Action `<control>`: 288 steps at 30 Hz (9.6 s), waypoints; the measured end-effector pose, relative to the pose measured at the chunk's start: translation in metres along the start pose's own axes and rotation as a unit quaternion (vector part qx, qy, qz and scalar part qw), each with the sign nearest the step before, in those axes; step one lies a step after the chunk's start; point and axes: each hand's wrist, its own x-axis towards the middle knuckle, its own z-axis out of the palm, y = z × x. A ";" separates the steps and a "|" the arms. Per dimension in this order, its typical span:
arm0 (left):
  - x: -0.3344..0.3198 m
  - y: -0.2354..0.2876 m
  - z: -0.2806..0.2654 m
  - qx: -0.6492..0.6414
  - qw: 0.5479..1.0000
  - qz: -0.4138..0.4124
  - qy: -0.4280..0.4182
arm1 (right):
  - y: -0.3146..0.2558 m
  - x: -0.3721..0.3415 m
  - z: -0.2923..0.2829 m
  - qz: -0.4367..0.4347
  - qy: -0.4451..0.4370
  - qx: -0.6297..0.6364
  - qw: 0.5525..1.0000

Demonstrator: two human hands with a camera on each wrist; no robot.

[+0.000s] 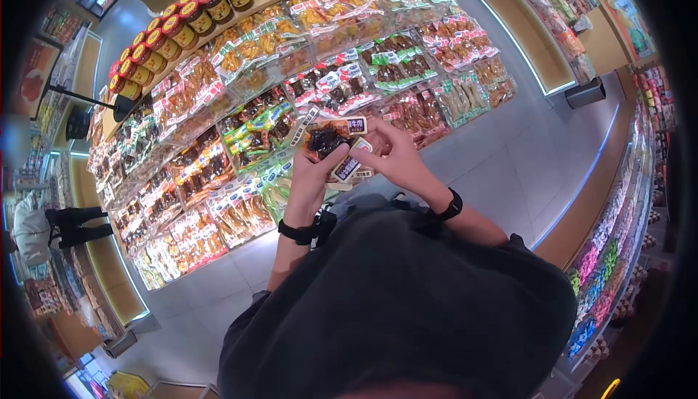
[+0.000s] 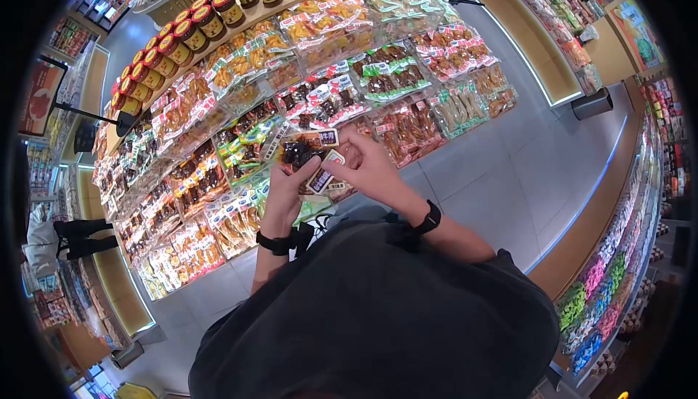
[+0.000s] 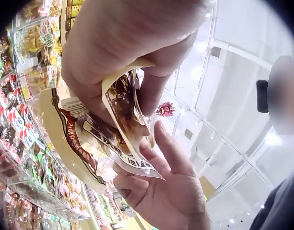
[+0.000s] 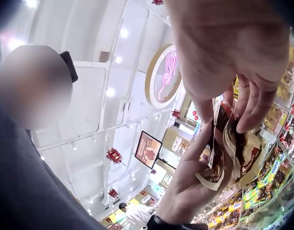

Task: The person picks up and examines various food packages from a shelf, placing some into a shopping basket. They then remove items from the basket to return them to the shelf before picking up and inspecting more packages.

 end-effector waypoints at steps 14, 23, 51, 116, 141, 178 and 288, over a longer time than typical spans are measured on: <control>-0.022 -0.116 0.124 0.019 0.998 0.019 0.058 | 0.070 -0.099 -0.104 -0.067 0.135 -0.058 0.987; -0.035 -0.154 0.166 -0.055 0.992 -0.037 0.107 | 0.099 -0.162 -0.162 0.012 0.075 0.248 0.966; -0.004 -0.171 0.231 0.028 0.967 0.191 0.168 | 0.074 -0.173 -0.151 0.083 0.134 0.338 0.928; -0.072 -0.157 0.191 0.048 0.940 0.234 0.242 | 0.082 -0.195 -0.142 0.093 0.041 0.366 0.925; -0.070 -0.178 0.165 0.124 0.983 0.069 0.118 | 0.113 -0.184 -0.136 0.093 0.072 0.380 0.917; -0.070 -0.087 -0.045 -0.059 0.973 0.030 0.223 | 0.059 -0.013 0.031 0.163 -0.123 0.170 0.964; -0.477 0.158 -0.712 -0.157 0.925 0.047 0.342 | -0.013 0.293 0.876 0.097 -0.060 0.041 0.993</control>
